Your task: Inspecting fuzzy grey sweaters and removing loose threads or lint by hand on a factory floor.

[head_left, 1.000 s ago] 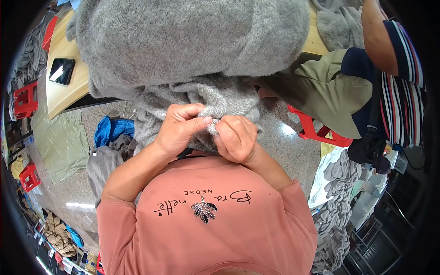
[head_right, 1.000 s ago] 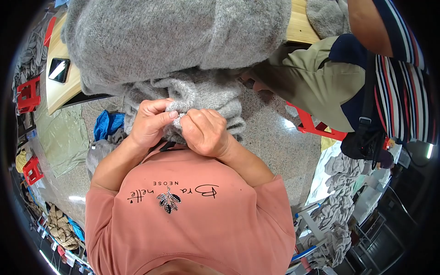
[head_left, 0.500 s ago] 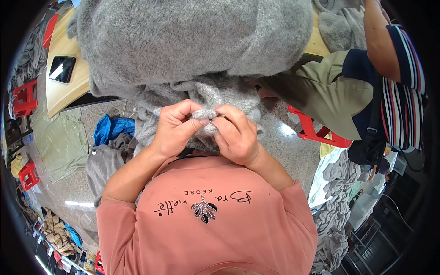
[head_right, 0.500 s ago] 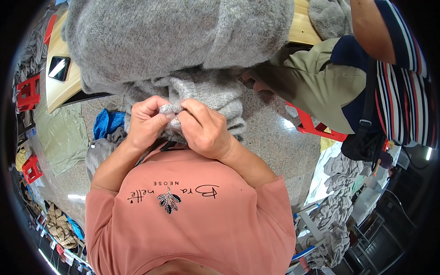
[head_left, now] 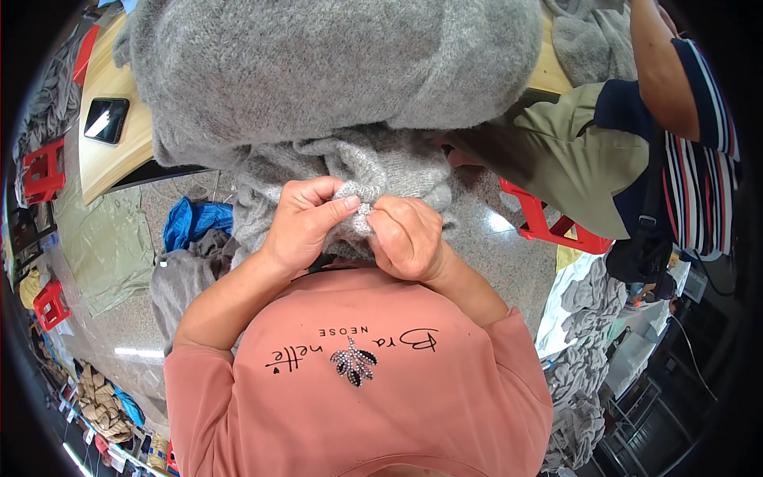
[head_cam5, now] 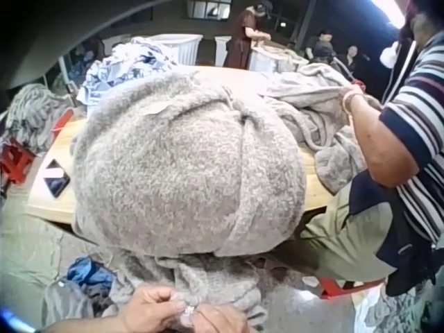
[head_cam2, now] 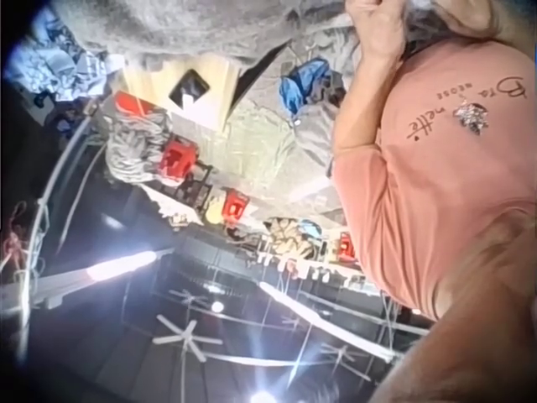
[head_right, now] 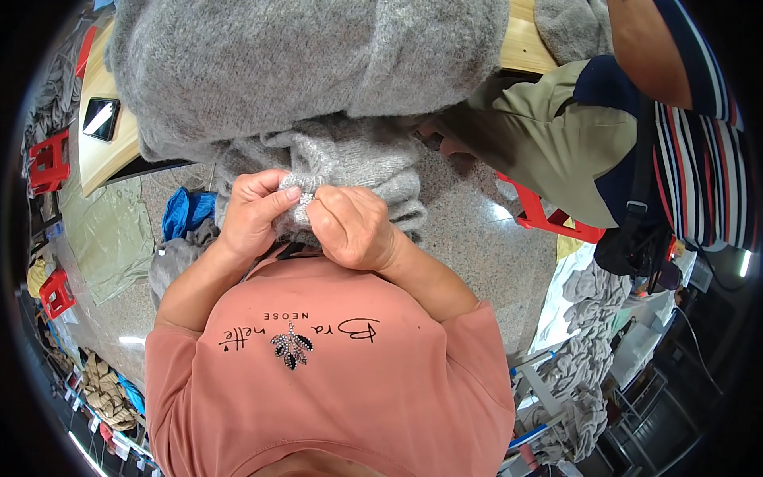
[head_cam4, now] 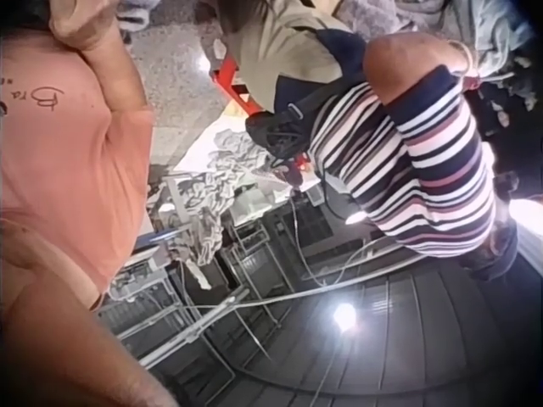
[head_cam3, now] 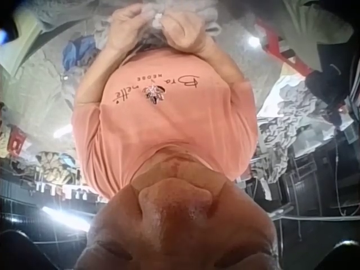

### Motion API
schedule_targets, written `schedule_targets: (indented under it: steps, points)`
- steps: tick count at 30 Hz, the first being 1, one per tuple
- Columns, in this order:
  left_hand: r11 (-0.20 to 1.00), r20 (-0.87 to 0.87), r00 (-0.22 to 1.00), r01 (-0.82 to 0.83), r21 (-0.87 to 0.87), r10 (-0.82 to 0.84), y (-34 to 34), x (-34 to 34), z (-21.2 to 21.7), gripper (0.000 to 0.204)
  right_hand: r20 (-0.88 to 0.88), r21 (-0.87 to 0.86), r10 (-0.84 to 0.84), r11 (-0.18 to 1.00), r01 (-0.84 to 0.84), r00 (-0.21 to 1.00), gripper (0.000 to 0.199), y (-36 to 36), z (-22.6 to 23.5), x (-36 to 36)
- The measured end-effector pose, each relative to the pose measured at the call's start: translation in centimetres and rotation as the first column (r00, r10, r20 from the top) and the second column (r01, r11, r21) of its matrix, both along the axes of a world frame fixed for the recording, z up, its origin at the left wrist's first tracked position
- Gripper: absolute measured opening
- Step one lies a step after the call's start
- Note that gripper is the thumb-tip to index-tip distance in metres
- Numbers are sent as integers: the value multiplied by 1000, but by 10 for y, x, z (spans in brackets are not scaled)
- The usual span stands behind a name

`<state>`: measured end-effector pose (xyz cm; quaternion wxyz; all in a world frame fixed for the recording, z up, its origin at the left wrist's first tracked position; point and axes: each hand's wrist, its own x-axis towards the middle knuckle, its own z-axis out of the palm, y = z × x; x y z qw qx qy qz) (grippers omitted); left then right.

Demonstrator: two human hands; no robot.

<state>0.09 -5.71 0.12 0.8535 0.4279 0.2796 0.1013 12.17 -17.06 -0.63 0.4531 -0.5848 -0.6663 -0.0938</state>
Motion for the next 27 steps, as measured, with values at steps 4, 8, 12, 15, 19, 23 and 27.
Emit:
schedule_targets:
  steps: [4, 8, 12, 15, 19, 23, 27]
  points:
    - [997, 12, 998, -69, -16, 69, -4, 3, 3, 6, 22, -18, 16, 1000, -16, 1000, 29, 1, 3, 1]
    - [989, 8, 994, -110, -95, 111, -5, 4, 8, 6, 34, -39, 18, 999, -17, 999, 29, 0, 2, 0]
    - [998, 30, 998, -53, -28, 54, 0, -2, -1, 5, 15, -44, 2, 999, -1, 1000, 28, 3, 2, -1]
    - [998, 23, 999, -45, 51, 44, 0, -2, 9, 5, -55, -52, 1, 999, -4, 998, 23, 8, 6, 0]
    - [982, 21, 1000, -19, 189, 15, 3, -5, 11, 7, -308, -160, 4, 986, -55, 951, 24, 10, 11, 0]
    - [873, 18, 1000, -13, 487, 4, 1, -7, 10, 14, -453, -268, 65, 941, -205, 889, 25, 7, 11, 7]
    - [543, 115, 993, -93, 834, -6, 3, -5, 4, 26, -496, -398, -76, 905, -149, 865, 22, 7, 15, 7]
